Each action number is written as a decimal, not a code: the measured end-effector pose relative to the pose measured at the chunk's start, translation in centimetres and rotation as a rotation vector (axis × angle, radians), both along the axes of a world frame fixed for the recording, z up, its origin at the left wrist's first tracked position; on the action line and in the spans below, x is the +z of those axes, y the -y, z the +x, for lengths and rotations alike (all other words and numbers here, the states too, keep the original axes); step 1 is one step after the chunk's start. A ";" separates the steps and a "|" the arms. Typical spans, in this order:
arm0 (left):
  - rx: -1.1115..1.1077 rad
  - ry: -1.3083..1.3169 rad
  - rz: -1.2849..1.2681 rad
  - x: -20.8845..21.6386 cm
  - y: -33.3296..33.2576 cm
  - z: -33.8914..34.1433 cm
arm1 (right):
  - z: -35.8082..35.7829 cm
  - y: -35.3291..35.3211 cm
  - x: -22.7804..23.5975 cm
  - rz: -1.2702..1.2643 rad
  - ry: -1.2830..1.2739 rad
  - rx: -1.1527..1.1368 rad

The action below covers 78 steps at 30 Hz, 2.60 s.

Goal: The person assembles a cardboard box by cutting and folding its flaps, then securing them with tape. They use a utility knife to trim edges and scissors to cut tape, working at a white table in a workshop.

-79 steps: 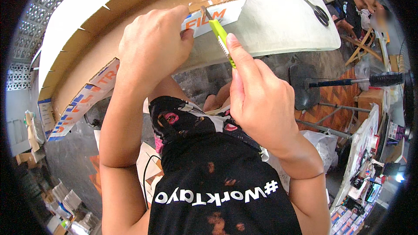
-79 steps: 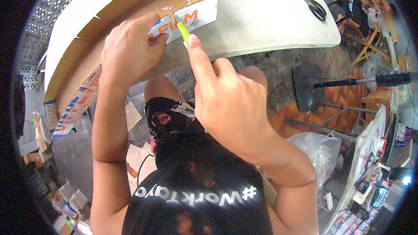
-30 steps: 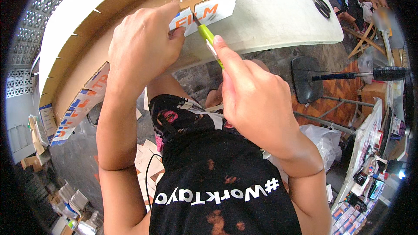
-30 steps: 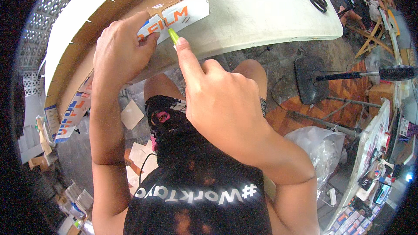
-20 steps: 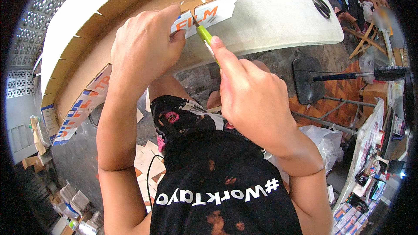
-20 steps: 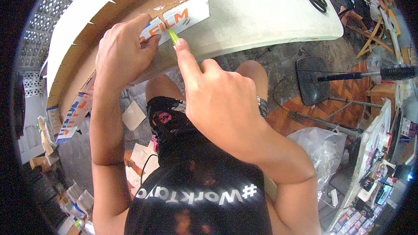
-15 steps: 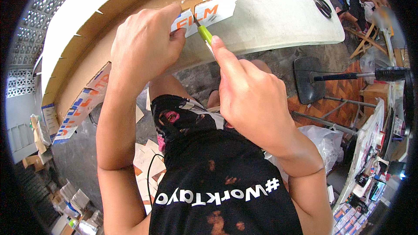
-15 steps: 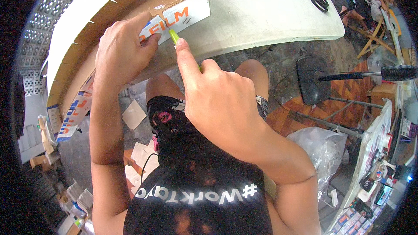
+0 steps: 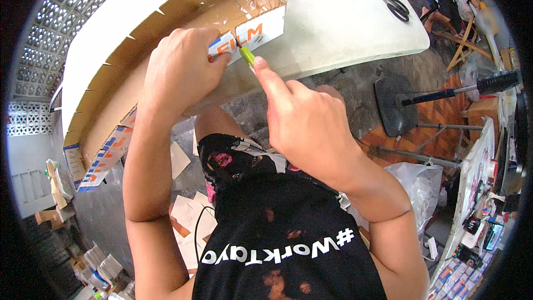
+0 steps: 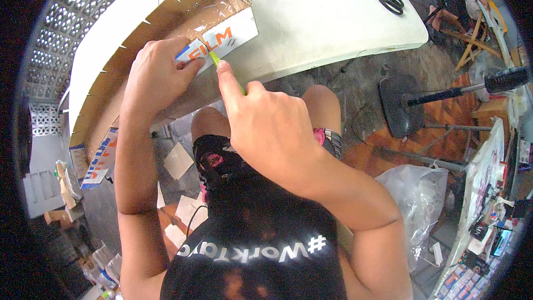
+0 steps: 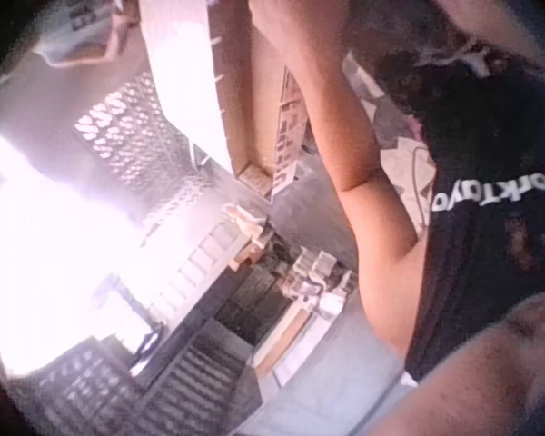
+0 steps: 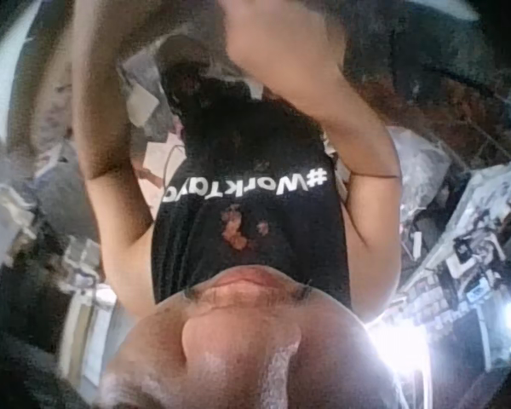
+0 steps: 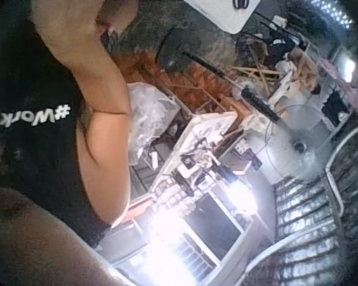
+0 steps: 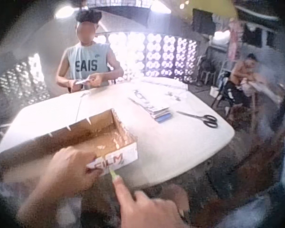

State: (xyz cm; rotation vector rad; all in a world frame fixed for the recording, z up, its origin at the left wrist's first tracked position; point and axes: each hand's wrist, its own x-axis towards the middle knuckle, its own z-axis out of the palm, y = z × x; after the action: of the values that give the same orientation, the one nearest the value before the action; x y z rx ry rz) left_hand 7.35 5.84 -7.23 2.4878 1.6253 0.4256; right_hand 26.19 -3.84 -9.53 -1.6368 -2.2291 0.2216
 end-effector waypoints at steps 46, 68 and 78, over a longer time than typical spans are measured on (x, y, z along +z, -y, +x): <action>-0.118 0.022 -0.020 0.0 -0.9 1.4 | 2.9 3.3 7.6 0.282 -0.324 -0.066; -0.021 0.273 -0.065 1.4 4.6 -7.3 | 3.6 3.4 -2.2 -0.304 -0.880 -0.190; 0.061 0.001 0.083 -1.6 4.3 -1.3 | 0.0 2.9 -1.5 0.011 -0.614 0.162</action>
State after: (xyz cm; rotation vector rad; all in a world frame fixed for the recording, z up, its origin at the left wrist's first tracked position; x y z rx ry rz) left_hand 6.08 1.53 -8.84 2.5007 1.7213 0.5124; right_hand 26.14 -6.75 -10.99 -1.1676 -1.8696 0.6555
